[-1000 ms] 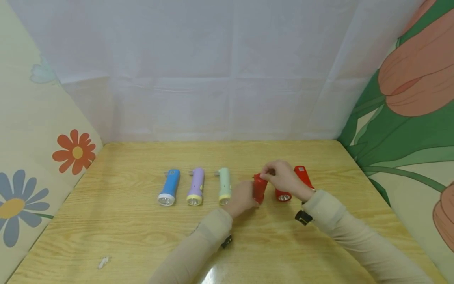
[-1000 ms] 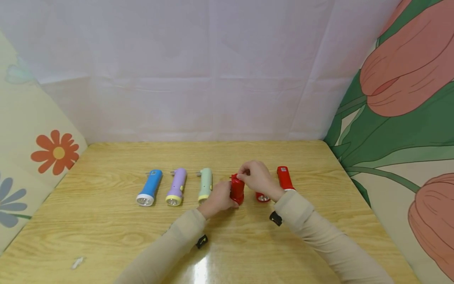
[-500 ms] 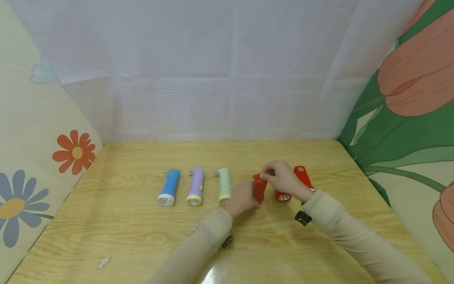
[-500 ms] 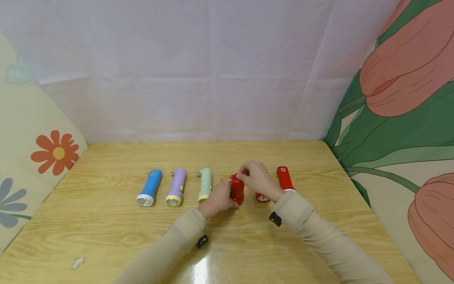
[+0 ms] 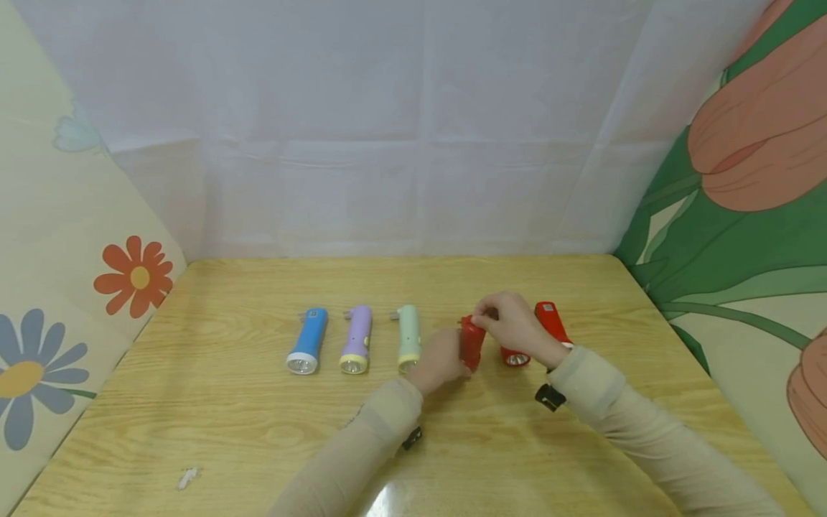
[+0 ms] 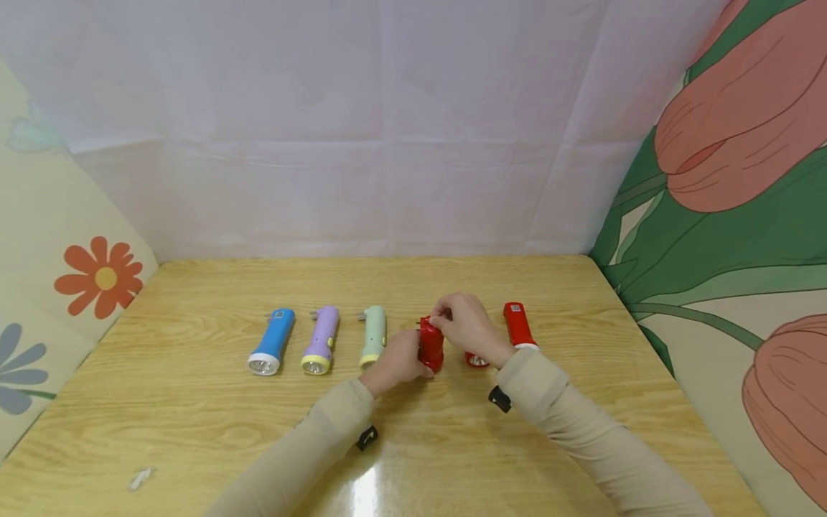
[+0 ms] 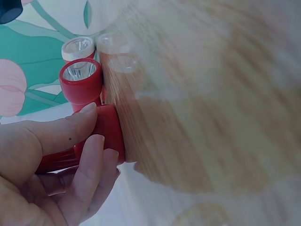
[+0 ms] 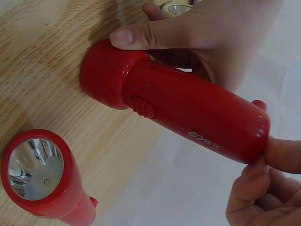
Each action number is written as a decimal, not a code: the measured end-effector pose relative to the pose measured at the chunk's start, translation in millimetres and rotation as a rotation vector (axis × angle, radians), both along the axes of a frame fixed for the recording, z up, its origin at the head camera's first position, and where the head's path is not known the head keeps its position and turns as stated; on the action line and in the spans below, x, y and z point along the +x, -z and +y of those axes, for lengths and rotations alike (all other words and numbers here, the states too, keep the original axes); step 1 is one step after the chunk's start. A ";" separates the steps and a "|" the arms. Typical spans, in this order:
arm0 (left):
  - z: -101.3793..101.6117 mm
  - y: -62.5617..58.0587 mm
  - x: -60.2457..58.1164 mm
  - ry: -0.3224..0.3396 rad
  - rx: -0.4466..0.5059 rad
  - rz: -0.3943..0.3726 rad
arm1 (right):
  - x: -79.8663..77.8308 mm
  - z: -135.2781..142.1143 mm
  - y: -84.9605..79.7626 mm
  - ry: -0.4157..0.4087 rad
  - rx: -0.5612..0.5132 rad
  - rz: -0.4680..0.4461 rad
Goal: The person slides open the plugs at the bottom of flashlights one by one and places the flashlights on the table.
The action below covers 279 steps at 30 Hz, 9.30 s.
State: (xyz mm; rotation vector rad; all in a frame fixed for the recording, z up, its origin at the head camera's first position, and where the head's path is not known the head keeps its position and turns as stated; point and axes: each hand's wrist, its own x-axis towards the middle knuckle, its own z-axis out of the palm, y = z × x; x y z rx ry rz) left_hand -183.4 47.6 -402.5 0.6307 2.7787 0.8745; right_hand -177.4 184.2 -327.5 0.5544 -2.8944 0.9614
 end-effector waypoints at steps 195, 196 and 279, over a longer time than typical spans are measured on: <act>-4.1 2.4 4.0 0.016 0.037 -0.069 | -35.1 10.5 18.7 0.082 0.021 0.008; -4.3 2.3 4.1 0.016 0.040 -0.063 | -35.7 10.1 19.0 0.084 0.022 0.009; -7.2 6.4 4.3 -0.035 0.082 -0.071 | -76.8 2.5 53.4 0.137 -0.007 -0.129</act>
